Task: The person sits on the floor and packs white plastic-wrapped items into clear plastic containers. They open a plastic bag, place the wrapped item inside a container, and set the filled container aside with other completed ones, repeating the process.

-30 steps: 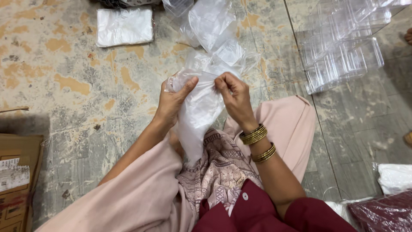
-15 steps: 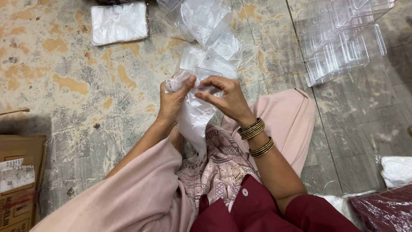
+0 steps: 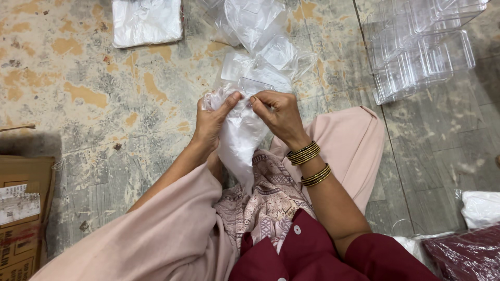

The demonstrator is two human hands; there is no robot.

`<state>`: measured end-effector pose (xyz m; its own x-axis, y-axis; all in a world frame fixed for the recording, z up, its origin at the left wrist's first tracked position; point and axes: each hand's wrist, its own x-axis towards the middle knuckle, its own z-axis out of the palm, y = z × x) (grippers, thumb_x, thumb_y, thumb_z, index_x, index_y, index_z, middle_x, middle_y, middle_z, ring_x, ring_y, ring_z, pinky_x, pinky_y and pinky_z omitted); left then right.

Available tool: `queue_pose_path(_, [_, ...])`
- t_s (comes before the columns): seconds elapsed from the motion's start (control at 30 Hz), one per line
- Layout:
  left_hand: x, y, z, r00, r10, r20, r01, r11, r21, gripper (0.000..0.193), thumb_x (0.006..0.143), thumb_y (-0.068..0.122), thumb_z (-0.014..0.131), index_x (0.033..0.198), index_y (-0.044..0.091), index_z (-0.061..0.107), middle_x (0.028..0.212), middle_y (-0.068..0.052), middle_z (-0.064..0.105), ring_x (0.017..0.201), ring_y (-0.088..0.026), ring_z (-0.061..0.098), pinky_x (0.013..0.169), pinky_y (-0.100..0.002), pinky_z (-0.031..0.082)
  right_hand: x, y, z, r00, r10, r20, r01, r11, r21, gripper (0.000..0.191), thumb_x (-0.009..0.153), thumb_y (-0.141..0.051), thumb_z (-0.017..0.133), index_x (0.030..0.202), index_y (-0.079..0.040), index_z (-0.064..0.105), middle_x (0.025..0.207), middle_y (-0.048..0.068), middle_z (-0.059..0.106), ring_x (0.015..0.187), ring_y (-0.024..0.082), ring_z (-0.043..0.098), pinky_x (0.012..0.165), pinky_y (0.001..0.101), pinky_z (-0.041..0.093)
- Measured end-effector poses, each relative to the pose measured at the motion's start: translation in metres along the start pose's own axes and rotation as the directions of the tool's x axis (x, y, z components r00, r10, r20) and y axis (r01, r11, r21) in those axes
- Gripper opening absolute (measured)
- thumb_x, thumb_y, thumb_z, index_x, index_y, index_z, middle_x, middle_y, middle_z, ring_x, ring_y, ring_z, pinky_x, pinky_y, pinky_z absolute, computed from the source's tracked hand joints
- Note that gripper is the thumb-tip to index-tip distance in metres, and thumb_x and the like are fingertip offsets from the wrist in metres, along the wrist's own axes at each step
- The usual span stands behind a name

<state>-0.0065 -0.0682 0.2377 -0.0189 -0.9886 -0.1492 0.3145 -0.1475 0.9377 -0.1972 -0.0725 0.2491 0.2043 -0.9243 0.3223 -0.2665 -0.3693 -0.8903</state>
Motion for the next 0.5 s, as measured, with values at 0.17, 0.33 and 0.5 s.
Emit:
queue_pose_path(0.17, [0.0014, -0.0044, -0.0045, 0.998, 0.049, 0.028, -0.050, 0.998, 0.031, 0.023, 0.087, 0.015, 0.086, 0.101, 0.004, 0.072, 0.095, -0.005, 0.074, 0.085, -0.011, 0.070, 0.075, -0.026, 0.057, -0.0006, -0.0030, 0.0015, 0.996, -0.091, 0.021, 0.091, 0.996, 0.002, 0.015, 0.097, -0.015, 0.070, 0.097, -0.001, 0.074, 0.082, 0.006, 0.073, 0.066, 0.010, 0.064, 0.061, 0.0265, 0.052])
queue_pose_path(0.33, [-0.0011, -0.0054, -0.0024, 0.999, -0.033, 0.011, 0.033, 0.998, -0.053, 0.024, 0.089, 0.016, 0.083, 0.105, 0.005, 0.070, 0.094, -0.004, 0.073, 0.083, -0.011, 0.068, 0.073, -0.028, 0.056, -0.0015, 0.0001, 0.0024, 0.998, -0.064, 0.004, 0.064, 0.998, 0.010, 0.016, 0.101, -0.016, 0.067, 0.097, -0.001, 0.071, 0.079, 0.004, 0.069, 0.066, 0.009, 0.064, 0.060, 0.0259, 0.052])
queue_pose_path(0.5, [-0.0035, -0.0006, -0.0020, 0.996, -0.082, 0.026, 0.085, 0.991, -0.099, 0.027, 0.089, 0.014, 0.081, 0.110, 0.002, 0.069, 0.098, -0.006, 0.074, 0.087, -0.014, 0.072, 0.078, -0.029, 0.059, -0.0024, 0.0043, 0.0031, 0.999, -0.050, -0.004, 0.050, 0.999, -0.006, 0.016, 0.100, -0.016, 0.068, 0.096, -0.001, 0.071, 0.077, 0.005, 0.069, 0.064, 0.009, 0.063, 0.059, 0.0258, 0.051])
